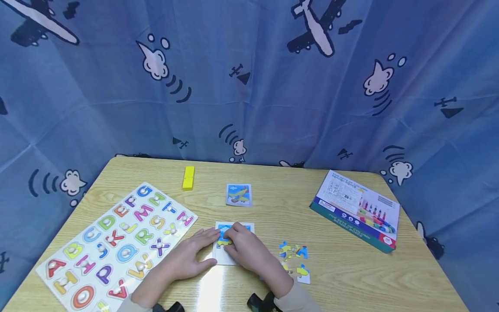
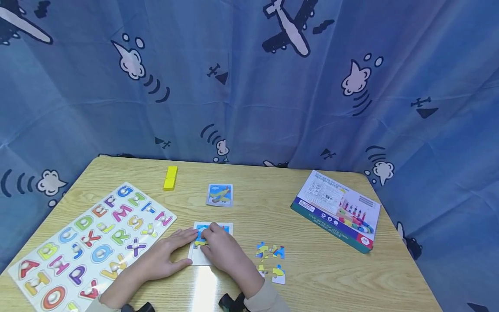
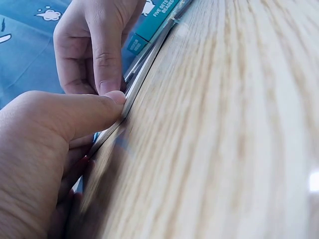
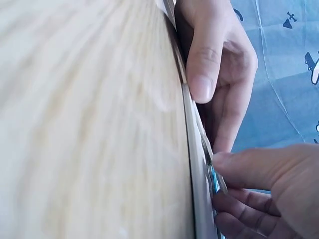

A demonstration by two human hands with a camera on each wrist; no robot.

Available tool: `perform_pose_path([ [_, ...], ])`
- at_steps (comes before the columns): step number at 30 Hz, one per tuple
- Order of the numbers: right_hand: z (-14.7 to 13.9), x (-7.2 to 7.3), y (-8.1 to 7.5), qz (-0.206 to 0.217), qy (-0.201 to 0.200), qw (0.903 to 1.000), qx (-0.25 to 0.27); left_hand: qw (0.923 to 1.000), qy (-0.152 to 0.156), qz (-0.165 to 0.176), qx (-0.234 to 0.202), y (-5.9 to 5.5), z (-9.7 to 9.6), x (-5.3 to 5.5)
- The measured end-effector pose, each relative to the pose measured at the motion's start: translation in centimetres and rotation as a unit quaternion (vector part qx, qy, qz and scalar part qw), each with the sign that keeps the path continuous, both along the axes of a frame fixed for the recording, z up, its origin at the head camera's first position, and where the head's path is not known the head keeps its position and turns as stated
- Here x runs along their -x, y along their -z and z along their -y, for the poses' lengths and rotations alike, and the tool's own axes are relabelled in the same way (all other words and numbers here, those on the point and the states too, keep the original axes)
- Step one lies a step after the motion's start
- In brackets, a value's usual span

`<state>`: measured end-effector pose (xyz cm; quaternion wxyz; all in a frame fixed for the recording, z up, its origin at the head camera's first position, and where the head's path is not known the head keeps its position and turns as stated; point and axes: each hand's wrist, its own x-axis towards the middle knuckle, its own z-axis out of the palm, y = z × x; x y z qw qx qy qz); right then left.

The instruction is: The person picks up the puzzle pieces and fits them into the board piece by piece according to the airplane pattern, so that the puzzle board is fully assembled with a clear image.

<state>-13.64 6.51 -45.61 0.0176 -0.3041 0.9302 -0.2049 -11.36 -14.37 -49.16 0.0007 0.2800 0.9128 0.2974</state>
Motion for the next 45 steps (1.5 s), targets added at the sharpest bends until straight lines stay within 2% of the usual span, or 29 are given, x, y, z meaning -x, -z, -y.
perform_pose_path([
  [11,0.4,-0.1,0.4,-0.032,0.013,0.9993,-0.014,1.0,0.001,0.004,0.001,0.0,0.0,0.0],
  [20,0.4,-0.3,0.5,-0.049,0.009,0.9986,-0.016,1.0,0.007,-0.001,0.004,-0.1,0.0,0.0],
  [26,0.2,-0.3,0.5,-0.051,-0.005,0.9986,-0.013,0.9991,0.019,-0.031,0.023,-0.2,-0.1,0.0],
  [32,0.0,-0.2,0.4,-0.028,-0.012,0.9995,0.006,0.9956,0.017,-0.08,0.045,-0.1,-0.3,-0.2],
  [37,-0.1,-0.1,0.4,-0.017,-0.016,0.9996,0.017,0.991,0.036,-0.121,0.045,0.1,-0.8,-0.2],
  [41,-0.2,-0.1,0.4,-0.007,-0.013,0.9996,0.023,0.9896,0.048,-0.126,0.049,0.2,-1.3,-0.2],
  [45,-0.3,0.0,0.3,0.002,-0.015,0.9995,0.027,0.9908,0.042,-0.117,0.053,0.3,-1.4,-0.1],
])
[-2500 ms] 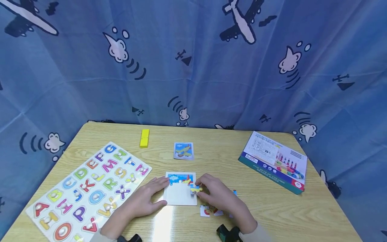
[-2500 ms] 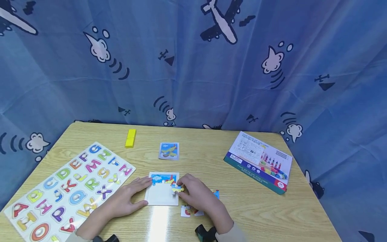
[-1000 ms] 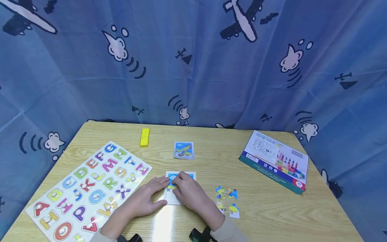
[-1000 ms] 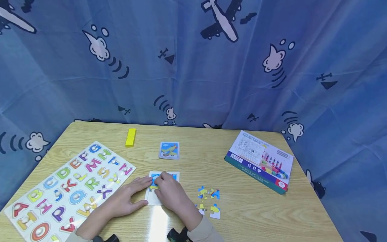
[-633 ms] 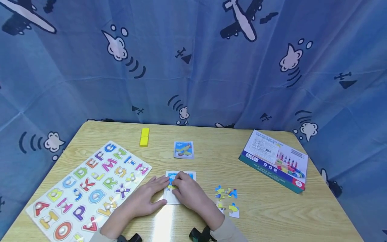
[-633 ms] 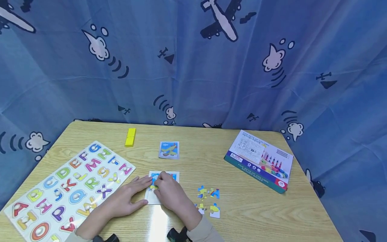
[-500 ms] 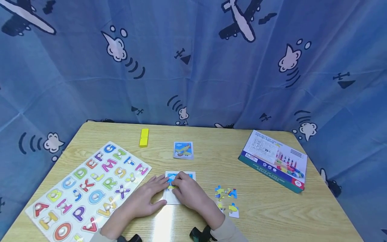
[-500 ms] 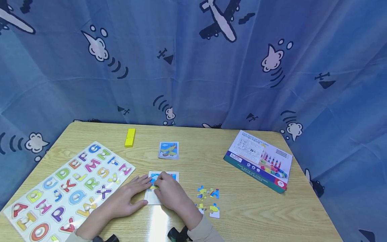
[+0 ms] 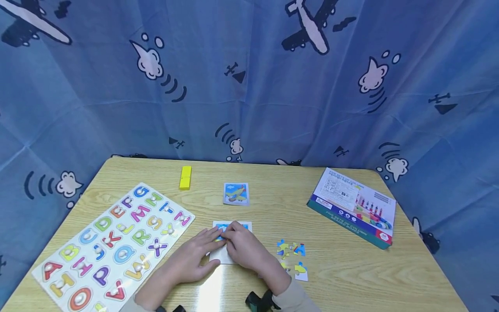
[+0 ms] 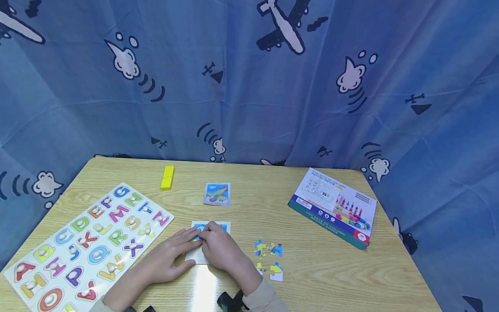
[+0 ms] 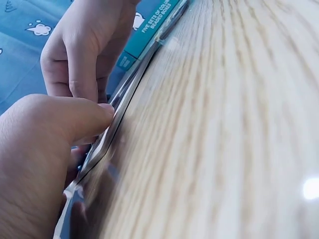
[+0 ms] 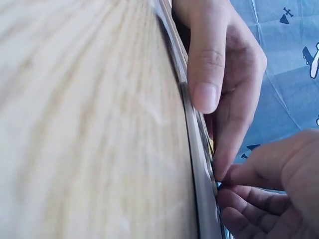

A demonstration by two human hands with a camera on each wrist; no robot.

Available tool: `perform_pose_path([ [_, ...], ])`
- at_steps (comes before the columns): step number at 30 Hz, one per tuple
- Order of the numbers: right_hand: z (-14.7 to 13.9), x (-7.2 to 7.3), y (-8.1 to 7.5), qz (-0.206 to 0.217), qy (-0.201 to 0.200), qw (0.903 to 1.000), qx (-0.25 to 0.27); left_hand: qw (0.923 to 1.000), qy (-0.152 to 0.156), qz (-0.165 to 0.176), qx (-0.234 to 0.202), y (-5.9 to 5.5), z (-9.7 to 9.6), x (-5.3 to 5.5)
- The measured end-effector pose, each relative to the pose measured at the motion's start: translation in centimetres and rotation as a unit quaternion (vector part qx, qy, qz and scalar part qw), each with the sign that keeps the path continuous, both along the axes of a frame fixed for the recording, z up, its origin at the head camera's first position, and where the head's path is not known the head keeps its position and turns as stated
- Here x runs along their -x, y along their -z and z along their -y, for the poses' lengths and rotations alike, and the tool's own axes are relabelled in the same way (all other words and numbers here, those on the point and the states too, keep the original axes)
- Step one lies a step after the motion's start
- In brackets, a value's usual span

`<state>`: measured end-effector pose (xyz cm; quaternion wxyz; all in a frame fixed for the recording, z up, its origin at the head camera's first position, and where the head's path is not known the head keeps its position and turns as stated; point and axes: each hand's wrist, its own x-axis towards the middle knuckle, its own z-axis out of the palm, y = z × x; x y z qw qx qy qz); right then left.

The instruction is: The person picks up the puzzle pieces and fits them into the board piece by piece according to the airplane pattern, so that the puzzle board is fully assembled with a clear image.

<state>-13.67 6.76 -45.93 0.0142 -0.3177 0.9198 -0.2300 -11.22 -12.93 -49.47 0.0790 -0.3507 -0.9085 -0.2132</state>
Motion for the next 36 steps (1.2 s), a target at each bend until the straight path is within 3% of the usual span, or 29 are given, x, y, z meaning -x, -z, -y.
perform_pose_path([
  [5,-0.7,0.4,-0.8,0.039,-0.002,0.9992,0.013,0.9999,-0.002,0.008,-0.007,0.1,0.1,0.0],
  [11,-3.2,0.9,-2.3,0.093,0.032,0.9945,0.037,0.9997,-0.004,0.016,-0.019,0.2,0.2,0.0],
  [18,-7.2,0.5,-2.5,0.094,0.085,0.9902,0.059,0.9989,-0.004,0.04,-0.025,0.3,0.3,-0.3],
  [22,-9.6,0.1,-2.1,0.083,0.117,0.9882,0.053,0.999,-0.001,0.036,-0.025,0.3,0.2,-0.2],
  [26,-11.9,-0.1,-1.7,0.1,0.135,0.9849,0.042,0.9993,0.002,0.029,-0.026,0.2,0.2,-0.1],
  [31,-14.0,0.1,-1.9,0.135,0.121,0.9833,0.017,0.9993,0.004,0.024,-0.028,0.1,0.2,0.0],
  [36,-14.7,0.3,-2.1,0.145,0.09,0.9853,-0.01,0.9991,0.003,0.031,-0.029,0.1,0.2,0.0],
])
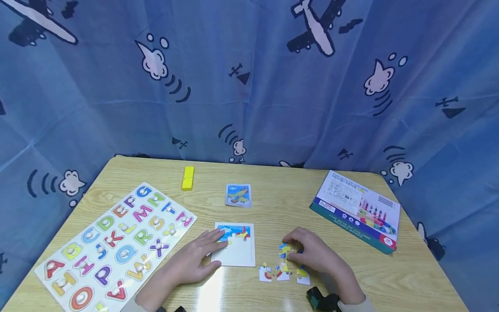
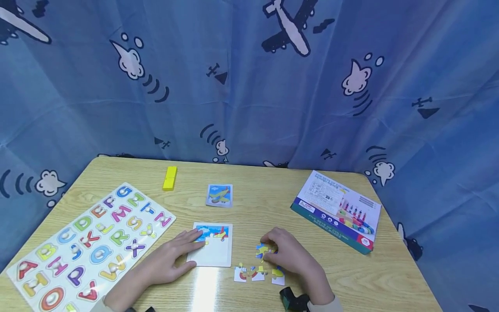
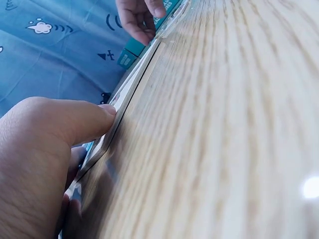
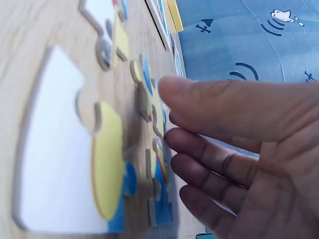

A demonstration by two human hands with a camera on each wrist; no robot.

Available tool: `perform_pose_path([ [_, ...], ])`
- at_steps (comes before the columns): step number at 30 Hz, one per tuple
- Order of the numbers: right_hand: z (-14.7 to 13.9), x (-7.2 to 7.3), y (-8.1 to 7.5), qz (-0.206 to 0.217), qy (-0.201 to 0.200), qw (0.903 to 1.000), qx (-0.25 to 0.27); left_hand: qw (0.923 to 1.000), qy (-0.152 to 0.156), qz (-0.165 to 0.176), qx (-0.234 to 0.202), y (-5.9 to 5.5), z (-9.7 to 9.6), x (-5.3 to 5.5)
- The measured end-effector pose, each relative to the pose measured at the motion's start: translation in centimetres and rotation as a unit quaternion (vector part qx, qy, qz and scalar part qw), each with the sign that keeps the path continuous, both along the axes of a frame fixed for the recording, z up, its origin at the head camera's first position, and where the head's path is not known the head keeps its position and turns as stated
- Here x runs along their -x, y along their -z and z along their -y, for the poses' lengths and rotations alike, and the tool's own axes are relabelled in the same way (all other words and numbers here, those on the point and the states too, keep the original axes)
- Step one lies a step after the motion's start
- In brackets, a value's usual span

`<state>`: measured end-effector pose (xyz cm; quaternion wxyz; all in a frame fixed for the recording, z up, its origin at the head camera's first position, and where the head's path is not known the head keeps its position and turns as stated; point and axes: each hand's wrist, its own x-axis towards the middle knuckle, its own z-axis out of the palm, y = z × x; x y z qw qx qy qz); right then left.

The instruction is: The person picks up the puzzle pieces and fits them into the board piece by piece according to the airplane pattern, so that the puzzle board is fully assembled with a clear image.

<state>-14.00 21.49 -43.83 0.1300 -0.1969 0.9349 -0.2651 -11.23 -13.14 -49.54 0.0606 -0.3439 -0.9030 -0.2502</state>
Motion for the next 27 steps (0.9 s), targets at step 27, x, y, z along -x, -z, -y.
perform_pose_path([
  [27,0.15,0.2,0.55,0.002,0.0,0.9998,0.022,0.9999,0.004,0.012,-0.002,-0.04,-0.03,-0.05],
])
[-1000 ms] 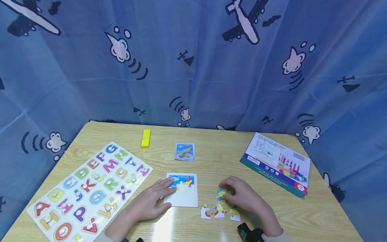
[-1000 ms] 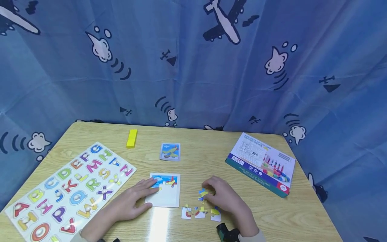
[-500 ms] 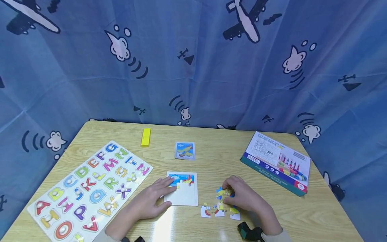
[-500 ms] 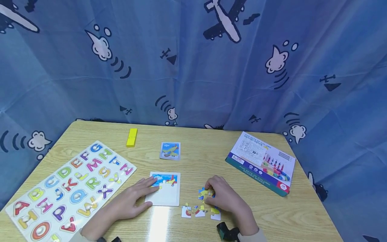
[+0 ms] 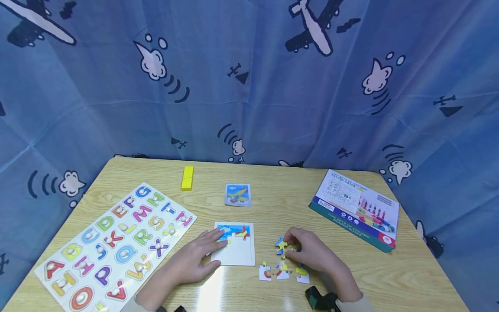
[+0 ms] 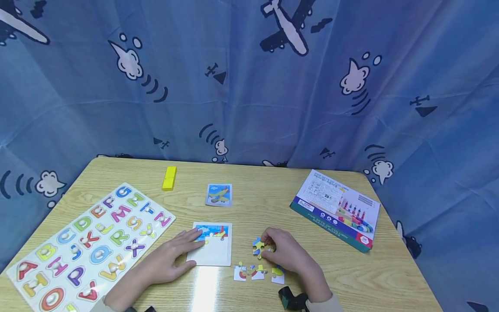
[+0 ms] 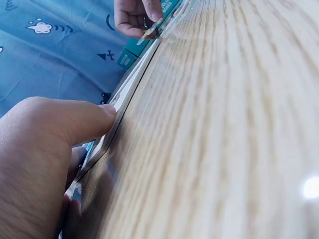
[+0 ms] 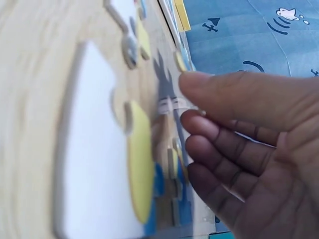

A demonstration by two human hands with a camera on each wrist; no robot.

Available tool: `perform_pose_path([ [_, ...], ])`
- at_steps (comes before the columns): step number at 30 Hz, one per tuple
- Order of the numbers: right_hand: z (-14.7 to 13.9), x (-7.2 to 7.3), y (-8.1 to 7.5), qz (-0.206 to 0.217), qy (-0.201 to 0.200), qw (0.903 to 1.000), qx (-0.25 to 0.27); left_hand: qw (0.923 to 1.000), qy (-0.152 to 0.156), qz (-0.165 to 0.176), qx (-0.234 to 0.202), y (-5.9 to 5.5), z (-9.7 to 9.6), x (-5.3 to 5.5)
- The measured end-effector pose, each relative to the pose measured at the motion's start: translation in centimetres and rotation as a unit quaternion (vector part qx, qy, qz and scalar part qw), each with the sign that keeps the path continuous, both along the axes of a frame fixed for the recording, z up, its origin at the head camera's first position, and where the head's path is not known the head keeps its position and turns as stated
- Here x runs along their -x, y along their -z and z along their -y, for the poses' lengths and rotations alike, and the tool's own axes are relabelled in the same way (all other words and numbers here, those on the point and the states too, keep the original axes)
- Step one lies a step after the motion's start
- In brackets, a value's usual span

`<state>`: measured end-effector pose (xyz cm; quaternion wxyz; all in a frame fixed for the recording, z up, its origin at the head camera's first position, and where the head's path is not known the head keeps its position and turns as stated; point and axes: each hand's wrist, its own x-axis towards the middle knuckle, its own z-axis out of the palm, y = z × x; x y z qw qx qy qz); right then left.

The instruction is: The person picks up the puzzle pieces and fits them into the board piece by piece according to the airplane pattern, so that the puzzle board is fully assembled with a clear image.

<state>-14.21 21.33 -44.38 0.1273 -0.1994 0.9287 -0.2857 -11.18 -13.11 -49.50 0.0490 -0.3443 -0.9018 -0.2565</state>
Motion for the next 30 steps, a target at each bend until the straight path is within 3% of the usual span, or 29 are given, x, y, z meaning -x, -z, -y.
perform_pose_path([
  [8,0.0,-0.1,0.1,0.011,0.004,0.9987,0.05,1.0,-0.002,0.007,-0.005,0.0,0.0,0.0],
  [13,0.5,-0.3,0.2,-0.002,0.009,0.9965,0.083,0.9997,-0.006,0.022,-0.008,-0.2,0.0,-0.1],
  [17,1.1,-0.4,0.1,-0.023,0.01,0.9941,0.105,0.9999,-0.005,0.015,-0.006,-0.2,0.0,-0.1],
  [30,5.3,-0.1,0.2,-0.058,-0.028,0.9921,0.108,1.0,0.001,0.001,-0.006,-0.2,-0.1,0.1],
])
